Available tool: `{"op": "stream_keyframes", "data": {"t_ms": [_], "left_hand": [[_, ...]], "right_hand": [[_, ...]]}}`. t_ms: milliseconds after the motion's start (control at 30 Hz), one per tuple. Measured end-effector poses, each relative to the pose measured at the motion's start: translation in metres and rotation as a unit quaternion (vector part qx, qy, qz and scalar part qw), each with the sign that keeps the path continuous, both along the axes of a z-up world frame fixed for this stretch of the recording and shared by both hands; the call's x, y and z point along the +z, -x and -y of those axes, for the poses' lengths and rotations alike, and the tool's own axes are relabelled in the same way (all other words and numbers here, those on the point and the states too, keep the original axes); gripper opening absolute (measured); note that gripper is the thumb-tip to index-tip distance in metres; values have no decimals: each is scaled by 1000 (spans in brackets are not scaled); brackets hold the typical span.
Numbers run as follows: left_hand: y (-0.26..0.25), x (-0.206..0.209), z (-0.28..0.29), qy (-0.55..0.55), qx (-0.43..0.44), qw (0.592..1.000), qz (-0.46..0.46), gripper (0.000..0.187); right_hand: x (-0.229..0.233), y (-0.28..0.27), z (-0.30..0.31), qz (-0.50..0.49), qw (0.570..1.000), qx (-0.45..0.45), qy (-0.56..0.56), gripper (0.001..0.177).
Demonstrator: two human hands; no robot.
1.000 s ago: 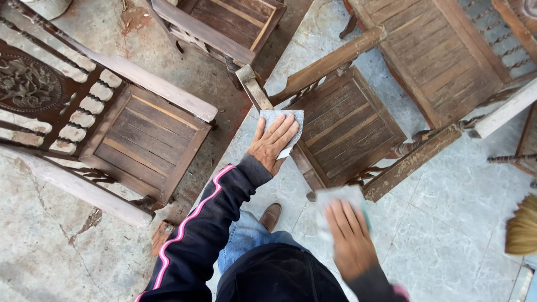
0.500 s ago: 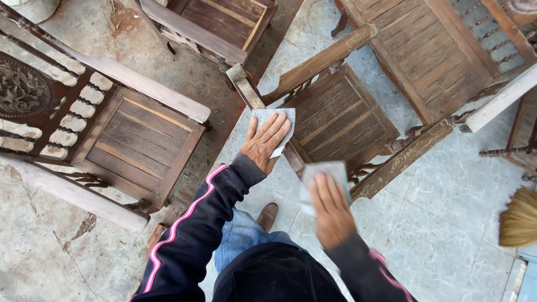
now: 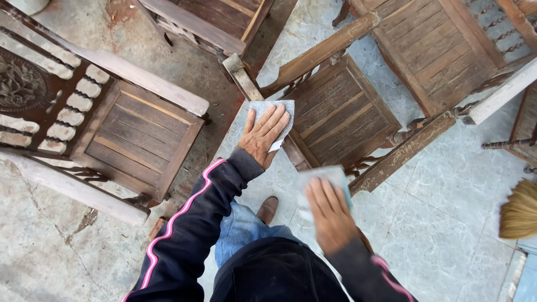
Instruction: Sanding and wiping down wooden chairs and benches to restore the finish.
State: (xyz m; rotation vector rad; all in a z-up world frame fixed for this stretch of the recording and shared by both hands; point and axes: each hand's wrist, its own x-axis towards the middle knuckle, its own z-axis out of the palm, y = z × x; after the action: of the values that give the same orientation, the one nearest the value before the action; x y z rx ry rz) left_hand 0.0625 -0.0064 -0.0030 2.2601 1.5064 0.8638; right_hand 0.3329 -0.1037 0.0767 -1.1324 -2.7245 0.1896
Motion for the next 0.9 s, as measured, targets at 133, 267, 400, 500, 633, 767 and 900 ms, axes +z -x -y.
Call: {"op": "stream_keyframes", "data": {"t_ms": [133, 267, 400, 500, 633, 767, 900], "left_hand": [[-5, 0, 6, 1, 8, 1000, -11, 93], [-49, 1, 60, 31, 43, 998, -26, 95], [-15, -15, 27, -16, 63, 998, 5, 74], [40, -10, -28, 6, 90, 991, -94, 64], [41, -36, -31, -1, 137, 990, 23, 74], [42, -10, -22, 45, 61, 995, 61, 80], [87, 20, -59, -109, 112, 988, 4, 69]], "right_hand": [[-12, 20, -11, -77, 997, -14, -16, 67], [-29, -14, 24, -81, 994, -68, -17, 71], [-51, -10, 26, -71, 991, -110, -22, 70], [-42, -5, 23, -74, 990, -118, -22, 69], [-60, -18, 26, -93, 988, -121, -31, 65], [-46, -19, 16, -153, 976, -152, 13, 57], [-16, 14, -25, -309, 935, -96, 146, 52]]}}
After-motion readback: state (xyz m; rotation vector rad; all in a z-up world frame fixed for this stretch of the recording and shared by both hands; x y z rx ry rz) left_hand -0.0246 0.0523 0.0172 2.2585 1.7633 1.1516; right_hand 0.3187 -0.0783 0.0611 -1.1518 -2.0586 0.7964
